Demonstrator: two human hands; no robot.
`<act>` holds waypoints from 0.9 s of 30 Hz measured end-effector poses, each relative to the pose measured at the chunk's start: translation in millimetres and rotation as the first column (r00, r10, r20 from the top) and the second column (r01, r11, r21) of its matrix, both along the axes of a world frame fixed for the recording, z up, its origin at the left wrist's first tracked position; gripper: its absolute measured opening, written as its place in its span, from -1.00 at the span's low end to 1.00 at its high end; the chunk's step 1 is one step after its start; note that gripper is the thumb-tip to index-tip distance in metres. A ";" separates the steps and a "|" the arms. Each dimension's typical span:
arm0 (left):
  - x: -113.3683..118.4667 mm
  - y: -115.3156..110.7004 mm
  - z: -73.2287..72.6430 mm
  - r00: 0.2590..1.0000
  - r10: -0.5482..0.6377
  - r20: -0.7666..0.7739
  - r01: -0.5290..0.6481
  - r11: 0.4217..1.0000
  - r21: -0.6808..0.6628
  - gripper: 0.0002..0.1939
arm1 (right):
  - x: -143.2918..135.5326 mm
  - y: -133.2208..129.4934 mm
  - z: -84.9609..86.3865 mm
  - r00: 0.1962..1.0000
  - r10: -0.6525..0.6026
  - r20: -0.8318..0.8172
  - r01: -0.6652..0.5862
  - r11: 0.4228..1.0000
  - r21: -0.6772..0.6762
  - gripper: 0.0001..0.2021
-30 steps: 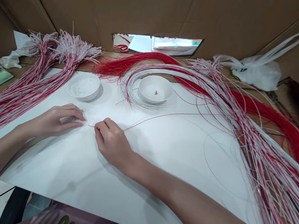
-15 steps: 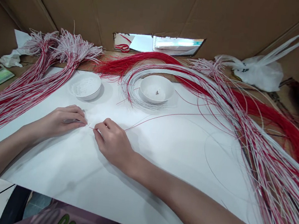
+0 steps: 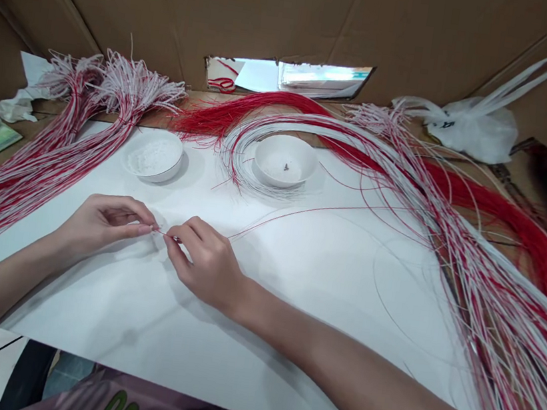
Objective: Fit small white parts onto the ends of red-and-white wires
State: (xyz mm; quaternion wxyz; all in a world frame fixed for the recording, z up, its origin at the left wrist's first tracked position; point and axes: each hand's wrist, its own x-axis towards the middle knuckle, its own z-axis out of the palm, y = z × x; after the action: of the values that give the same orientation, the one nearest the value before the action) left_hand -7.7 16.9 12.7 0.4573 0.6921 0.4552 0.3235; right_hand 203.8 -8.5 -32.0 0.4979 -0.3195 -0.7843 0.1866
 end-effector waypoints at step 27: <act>3.1 -3.8 -1.1 0.999 -0.024 0.045 0.028 0.995 -0.099 -0.95 | 0.6 -0.7 -2.2 1.000 -0.002 0.028 0.001 0.999 0.036 -0.90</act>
State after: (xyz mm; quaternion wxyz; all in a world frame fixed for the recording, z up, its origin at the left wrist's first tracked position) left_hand -4.6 13.1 11.6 0.5052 0.6672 0.4515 0.3095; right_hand 204.4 -9.1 -34.2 0.4926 -0.3140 -0.7941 0.1677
